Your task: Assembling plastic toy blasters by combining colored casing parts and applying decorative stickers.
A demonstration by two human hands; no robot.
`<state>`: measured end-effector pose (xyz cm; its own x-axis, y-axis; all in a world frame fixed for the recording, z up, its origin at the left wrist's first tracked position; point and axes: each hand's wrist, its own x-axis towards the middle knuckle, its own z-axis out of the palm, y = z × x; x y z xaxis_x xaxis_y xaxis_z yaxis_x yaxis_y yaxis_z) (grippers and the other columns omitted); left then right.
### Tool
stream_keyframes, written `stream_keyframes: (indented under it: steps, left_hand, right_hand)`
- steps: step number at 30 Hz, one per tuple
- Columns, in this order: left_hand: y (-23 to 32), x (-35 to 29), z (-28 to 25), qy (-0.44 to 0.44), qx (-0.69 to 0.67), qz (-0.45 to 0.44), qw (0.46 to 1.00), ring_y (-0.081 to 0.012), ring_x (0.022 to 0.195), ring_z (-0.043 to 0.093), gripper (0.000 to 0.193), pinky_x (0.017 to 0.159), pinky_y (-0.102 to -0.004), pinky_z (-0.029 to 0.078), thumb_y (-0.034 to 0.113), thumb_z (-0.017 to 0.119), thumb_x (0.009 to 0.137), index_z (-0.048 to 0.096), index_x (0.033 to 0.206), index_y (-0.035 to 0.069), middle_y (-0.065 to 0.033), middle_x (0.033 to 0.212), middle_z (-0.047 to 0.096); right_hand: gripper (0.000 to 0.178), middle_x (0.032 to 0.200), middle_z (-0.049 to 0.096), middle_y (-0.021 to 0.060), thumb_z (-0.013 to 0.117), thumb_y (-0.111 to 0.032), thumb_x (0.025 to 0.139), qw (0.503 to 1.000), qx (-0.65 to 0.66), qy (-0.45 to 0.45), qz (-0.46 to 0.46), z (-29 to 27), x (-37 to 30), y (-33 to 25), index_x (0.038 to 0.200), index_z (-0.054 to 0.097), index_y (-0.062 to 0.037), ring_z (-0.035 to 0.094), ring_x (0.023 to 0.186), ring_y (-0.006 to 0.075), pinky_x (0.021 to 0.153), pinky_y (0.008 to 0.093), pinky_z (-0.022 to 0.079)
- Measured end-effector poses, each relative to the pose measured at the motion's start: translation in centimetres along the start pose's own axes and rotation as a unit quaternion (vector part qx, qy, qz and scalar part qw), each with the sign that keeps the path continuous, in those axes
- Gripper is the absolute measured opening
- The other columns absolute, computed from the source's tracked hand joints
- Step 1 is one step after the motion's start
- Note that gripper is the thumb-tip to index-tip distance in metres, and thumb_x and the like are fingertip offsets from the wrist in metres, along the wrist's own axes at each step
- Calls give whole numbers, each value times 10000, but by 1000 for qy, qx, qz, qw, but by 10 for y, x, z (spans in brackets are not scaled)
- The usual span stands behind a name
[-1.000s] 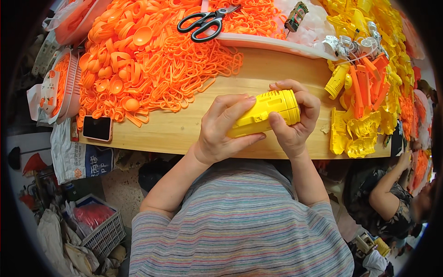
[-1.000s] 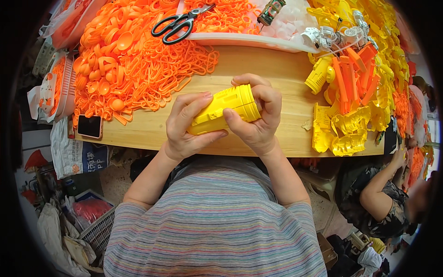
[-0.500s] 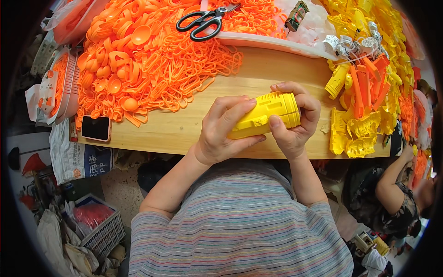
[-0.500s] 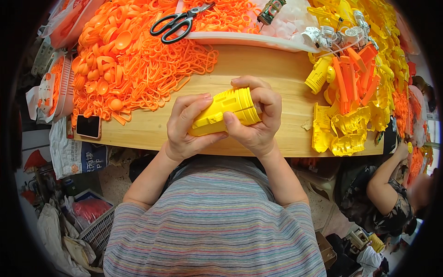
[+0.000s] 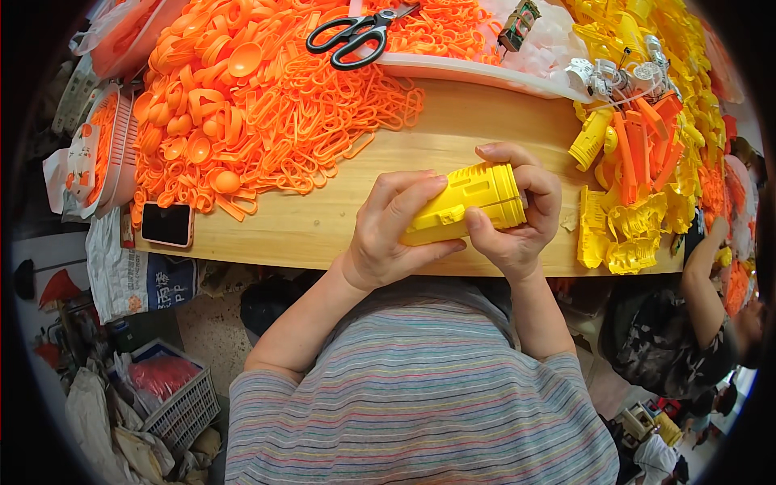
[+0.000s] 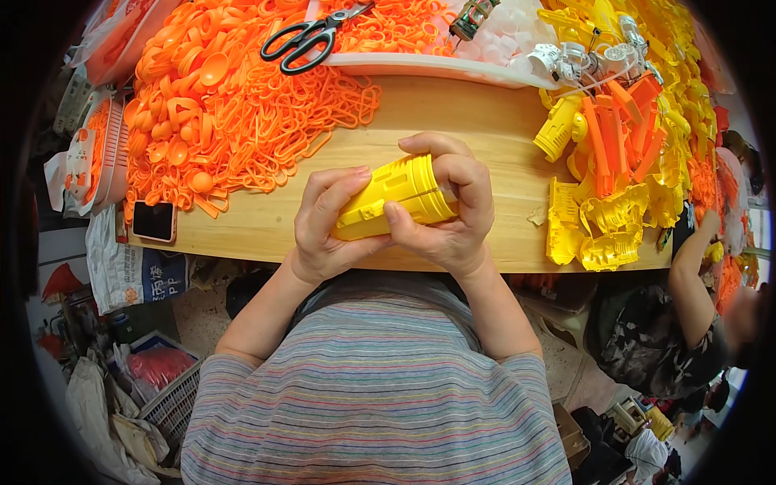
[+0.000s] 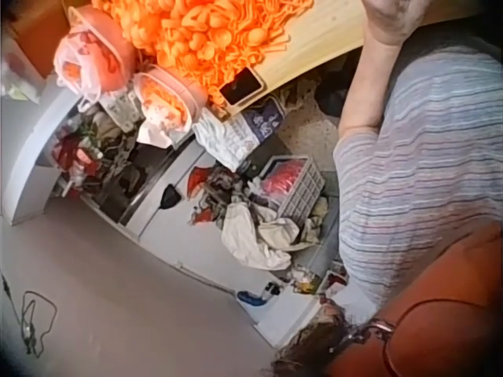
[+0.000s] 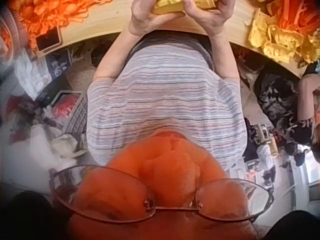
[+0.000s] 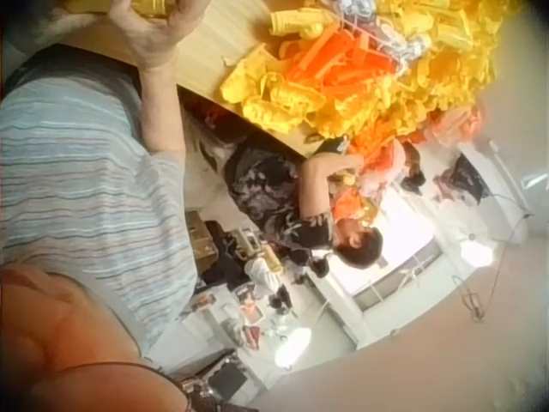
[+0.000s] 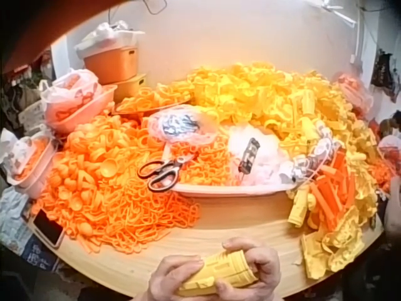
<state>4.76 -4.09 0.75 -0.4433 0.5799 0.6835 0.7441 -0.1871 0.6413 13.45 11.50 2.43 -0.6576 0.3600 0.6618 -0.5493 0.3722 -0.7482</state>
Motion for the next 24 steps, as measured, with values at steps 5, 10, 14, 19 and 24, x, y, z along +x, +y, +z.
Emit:
stream_keyframes:
  steps: [5,10,14,19,24]
  left_hand:
    - [-1,0,-1,-5,-4,-4,1000,-283,1010,589,727,848,-352,521,136,888,616,537,1239,8,-170,1137,567]
    - [-1,1,0,-19,-28,-11,999,-283,1018,592,723,854,-353,520,136,888,609,554,1237,6,-168,1140,569]
    - [0,2,-3,-30,-31,-16,999,-285,1020,592,721,854,-354,521,135,887,608,555,1234,4,-170,1145,568]
    - [2,1,0,-6,2,1,1000,-297,1033,589,744,862,-356,518,150,892,604,543,1245,6,-170,1155,565]
    - [-1,-1,2,23,45,7,999,-305,1022,595,756,851,-364,528,139,895,580,549,1243,24,-164,1146,564]
  right_hand:
    - [525,1151,560,237,775,-81,723,998,-48,-33,-8,-5,-1,2,1111,422,-53,576,1033,262,879,360,489]
    - [707,1097,573,222,794,-98,710,998,-18,20,-51,-2,-6,8,1238,324,-74,593,971,251,845,352,504]
    - [712,1084,579,215,792,-97,709,998,-58,5,-11,-3,-8,5,1243,321,-84,596,965,250,845,354,508]
    - [500,1201,506,225,717,-120,815,993,1,108,-56,9,-7,10,1160,356,-92,577,1096,303,954,397,463]
    - [279,1313,409,195,659,-114,869,976,-141,149,-70,4,-4,4,1000,416,-79,547,1169,340,1024,444,416]
